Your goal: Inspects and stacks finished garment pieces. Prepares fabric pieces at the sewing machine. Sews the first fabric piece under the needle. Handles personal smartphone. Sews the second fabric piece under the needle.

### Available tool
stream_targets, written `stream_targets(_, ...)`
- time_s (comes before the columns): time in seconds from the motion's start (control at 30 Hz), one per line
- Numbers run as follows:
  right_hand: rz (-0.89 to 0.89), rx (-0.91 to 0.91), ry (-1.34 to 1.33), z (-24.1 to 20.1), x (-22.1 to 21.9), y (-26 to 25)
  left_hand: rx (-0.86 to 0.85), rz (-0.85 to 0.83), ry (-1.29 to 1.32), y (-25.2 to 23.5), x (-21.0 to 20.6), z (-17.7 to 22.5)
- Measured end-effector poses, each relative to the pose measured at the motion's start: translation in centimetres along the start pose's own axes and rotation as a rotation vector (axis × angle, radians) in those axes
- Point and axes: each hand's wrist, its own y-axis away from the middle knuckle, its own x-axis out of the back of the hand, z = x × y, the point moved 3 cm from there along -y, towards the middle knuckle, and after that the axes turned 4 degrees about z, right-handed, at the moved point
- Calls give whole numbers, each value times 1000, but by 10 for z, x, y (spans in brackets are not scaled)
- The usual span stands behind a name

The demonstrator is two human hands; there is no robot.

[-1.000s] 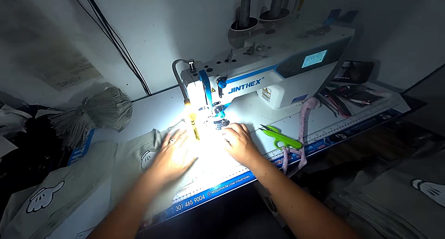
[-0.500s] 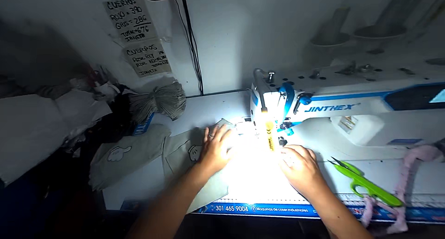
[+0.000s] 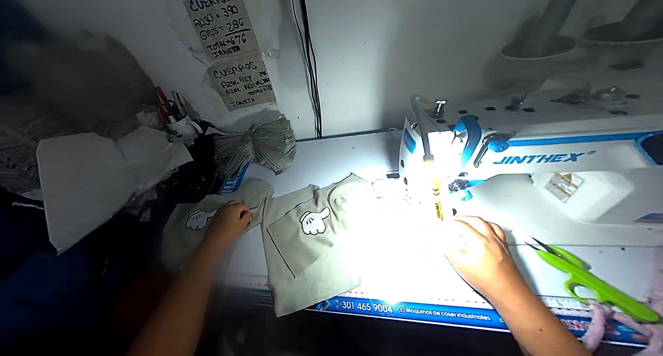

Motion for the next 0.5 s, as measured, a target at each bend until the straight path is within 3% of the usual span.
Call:
stream_targets(0.1, 23, 10, 3, -1, 3, 0, 32, 37, 30, -2, 3, 0)
stream_targets(0.23, 127, 11, -66, -3, 10, 0, -88, 275, -36, 7, 24, 20)
stream_targets(0.4, 87, 56, -249, -47, 12, 15, -612, 370, -101, 51, 38, 102)
stream_targets(0.5, -181, 110, -580, -100, 5, 26, -940, 342, 17, 81, 22, 149)
